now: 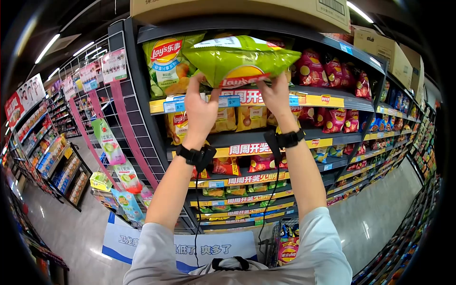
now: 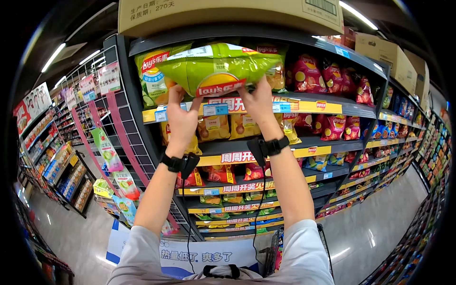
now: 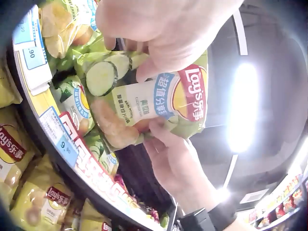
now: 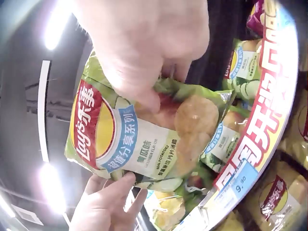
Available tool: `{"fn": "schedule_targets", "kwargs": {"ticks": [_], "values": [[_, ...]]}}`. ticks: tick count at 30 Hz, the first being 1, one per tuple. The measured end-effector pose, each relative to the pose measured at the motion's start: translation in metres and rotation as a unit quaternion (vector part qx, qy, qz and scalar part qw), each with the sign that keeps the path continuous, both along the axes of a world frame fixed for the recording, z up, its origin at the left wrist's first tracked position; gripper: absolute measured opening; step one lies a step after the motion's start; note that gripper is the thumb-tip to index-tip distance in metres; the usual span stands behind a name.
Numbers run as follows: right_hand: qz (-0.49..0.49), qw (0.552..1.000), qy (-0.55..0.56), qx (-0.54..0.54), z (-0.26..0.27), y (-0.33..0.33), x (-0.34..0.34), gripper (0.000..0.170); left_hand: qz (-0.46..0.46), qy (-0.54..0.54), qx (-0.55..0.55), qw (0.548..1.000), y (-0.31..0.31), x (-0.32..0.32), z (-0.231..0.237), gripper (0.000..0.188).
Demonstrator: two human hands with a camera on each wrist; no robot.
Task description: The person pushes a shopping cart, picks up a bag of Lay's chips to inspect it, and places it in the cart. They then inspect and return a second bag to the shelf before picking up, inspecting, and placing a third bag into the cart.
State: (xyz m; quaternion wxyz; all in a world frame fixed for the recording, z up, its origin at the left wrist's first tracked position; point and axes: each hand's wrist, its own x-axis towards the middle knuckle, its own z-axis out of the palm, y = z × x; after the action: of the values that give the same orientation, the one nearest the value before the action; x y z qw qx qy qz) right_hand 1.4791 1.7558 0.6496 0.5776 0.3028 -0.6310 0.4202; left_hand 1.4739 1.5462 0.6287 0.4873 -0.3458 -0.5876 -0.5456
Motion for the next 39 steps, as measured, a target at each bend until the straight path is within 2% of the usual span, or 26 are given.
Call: {"fn": "schedule_targets", "kwargs": {"ticks": [2, 5, 7, 8, 10, 12, 14, 15, 18, 19, 22, 25, 28, 33, 36, 38, 39], "values": [[-0.007, 0.999, -0.046, 0.007, 0.003, 0.01, -0.021, 0.032, 0.005, -0.003, 0.003, 1.0, 0.006, -0.009, 0.008, 0.034], [0.001, 0.998, -0.057, 0.005, 0.006, 0.01, -0.029, 0.035, 0.038, 0.009, -0.02, 0.999, 0.009, -0.037, 0.014, 0.03], [0.045, 0.991, -0.12, -0.049, 0.003, 0.013, -0.038, 0.037, 0.033, 0.014, -0.024, 0.999, 0.014, -0.048, 0.015, 0.032], [0.042, 0.991, -0.118, -0.052, 0.002, 0.017, -0.042, 0.037, 0.034, 0.018, -0.026, 0.999, 0.017, -0.053, 0.014, 0.035], [0.11, 0.981, -0.128, -0.091, -0.002, 0.017, -0.045, 0.04, 0.029, 0.013, -0.042, 0.999, 0.022, -0.051, 0.013, 0.035], [0.152, 0.979, -0.098, -0.099, -0.004, 0.018, -0.053, 0.036, 0.037, -0.024, -0.067, 0.997, 0.028, -0.049, 0.01, 0.035], [0.174, 0.961, -0.169, -0.134, -0.005, 0.026, -0.062, 0.03, 0.039, -0.036, -0.078, 0.996, 0.033, -0.055, 0.006, 0.035], [0.114, 0.979, -0.122, -0.118, -0.002, 0.021, -0.064, 0.026, 0.046, -0.02, -0.072, 0.996, 0.036, -0.062, 0.002, 0.036], [0.072, 0.981, -0.153, -0.096, 0.009, 0.013, -0.064, 0.03, 0.047, 0.01, -0.063, 0.997, 0.035, -0.083, -0.003, 0.038], [0.03, 0.979, -0.183, -0.086, 0.015, 0.006, -0.055, 0.035, 0.068, 0.021, -0.058, 0.996, 0.034, -0.087, -0.001, 0.038], [-0.081, 0.983, -0.154, -0.058, 0.024, 0.001, -0.072, 0.051, 0.097, 0.037, -0.063, 0.993, 0.032, -0.092, 0.009, 0.039], [-0.138, 0.97, -0.19, -0.067, 0.032, 0.003, -0.09, 0.058, 0.119, 0.014, -0.083, 0.989, 0.033, -0.1, 0.01, 0.043], [-0.181, 0.959, -0.205, -0.08, 0.032, 0.004, -0.101, 0.062, 0.154, 0.014, -0.088, 0.984, 0.036, -0.105, 0.009, 0.044], [-0.163, 0.961, -0.209, -0.082, 0.03, 0.004, -0.098, 0.076, 0.173, 0.032, -0.097, 0.98, 0.038, -0.113, 0.002, 0.044], [-0.118, 0.972, -0.198, -0.045, 0.025, 0.005, -0.084, 0.066, 0.163, 0.055, -0.076, 0.982, 0.04, -0.108, -0.007, 0.043], [-0.179, 0.973, -0.144, -0.009, 0.012, -0.003, -0.065, 0.062, 0.156, 0.09, -0.074, 0.981, 0.039, -0.109, -0.008, 0.038], [-0.219, 0.966, -0.135, 0.012, 0.003, -0.002, -0.059, 0.066, 0.172, 0.119, -0.061, 0.976, 0.039, -0.112, -0.009, 0.036]]}}
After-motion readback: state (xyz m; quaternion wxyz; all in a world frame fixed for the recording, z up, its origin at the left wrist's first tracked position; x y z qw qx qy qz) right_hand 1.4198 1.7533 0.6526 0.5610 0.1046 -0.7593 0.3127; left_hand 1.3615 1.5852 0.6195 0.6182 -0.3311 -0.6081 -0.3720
